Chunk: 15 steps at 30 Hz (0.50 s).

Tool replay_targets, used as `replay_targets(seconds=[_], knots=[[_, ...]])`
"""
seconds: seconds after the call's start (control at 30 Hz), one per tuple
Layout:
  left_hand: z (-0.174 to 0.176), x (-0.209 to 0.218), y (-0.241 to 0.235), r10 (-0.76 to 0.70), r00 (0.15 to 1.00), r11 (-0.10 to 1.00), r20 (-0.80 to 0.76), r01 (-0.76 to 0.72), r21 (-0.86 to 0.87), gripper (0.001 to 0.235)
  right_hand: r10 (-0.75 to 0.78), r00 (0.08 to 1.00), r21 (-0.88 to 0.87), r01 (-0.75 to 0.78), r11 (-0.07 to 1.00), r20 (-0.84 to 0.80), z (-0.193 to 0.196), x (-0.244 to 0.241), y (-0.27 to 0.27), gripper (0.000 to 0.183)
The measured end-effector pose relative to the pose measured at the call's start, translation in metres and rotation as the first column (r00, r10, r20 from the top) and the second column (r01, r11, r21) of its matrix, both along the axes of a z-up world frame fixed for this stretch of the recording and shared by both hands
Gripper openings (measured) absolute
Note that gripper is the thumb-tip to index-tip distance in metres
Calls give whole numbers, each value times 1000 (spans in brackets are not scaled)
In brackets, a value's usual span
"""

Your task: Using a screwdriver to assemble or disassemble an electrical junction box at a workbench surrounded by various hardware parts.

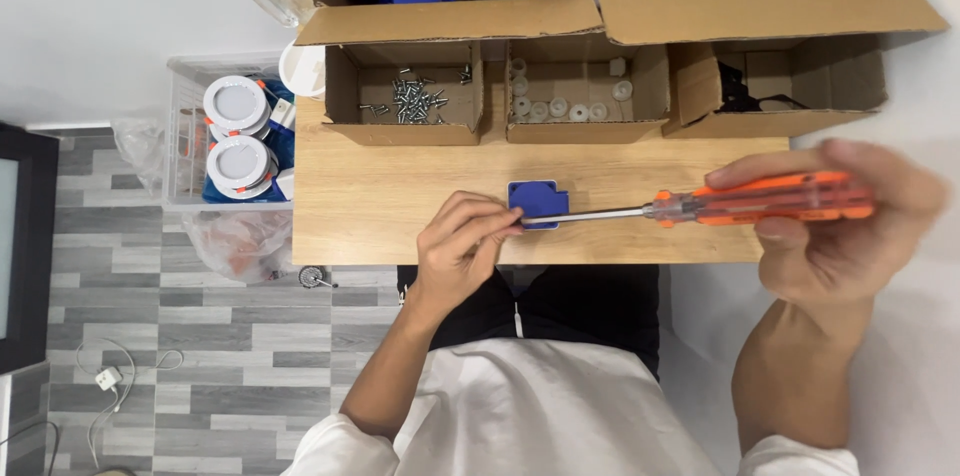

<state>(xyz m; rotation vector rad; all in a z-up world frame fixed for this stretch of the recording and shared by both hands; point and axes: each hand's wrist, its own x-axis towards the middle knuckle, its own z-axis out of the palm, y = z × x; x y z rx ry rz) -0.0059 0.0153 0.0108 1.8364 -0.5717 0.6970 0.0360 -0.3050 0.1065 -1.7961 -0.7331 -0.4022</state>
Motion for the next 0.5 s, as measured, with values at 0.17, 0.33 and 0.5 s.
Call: replay_targets(seconds=[0.17,0.33,0.5], knots=[[9,2,-9,-36,999,997,2,36,72,43,-108,978,-45,117,992,176,28,8,15,47],[12,10,-11,-45,998,997,-49,48,56,56,-86,981,-73,100,992,176,51,30,24,43],[7,19,-11,-75,989,993,-125,86,86,69,27,980,192,11,981,-197,60,39,34,41]])
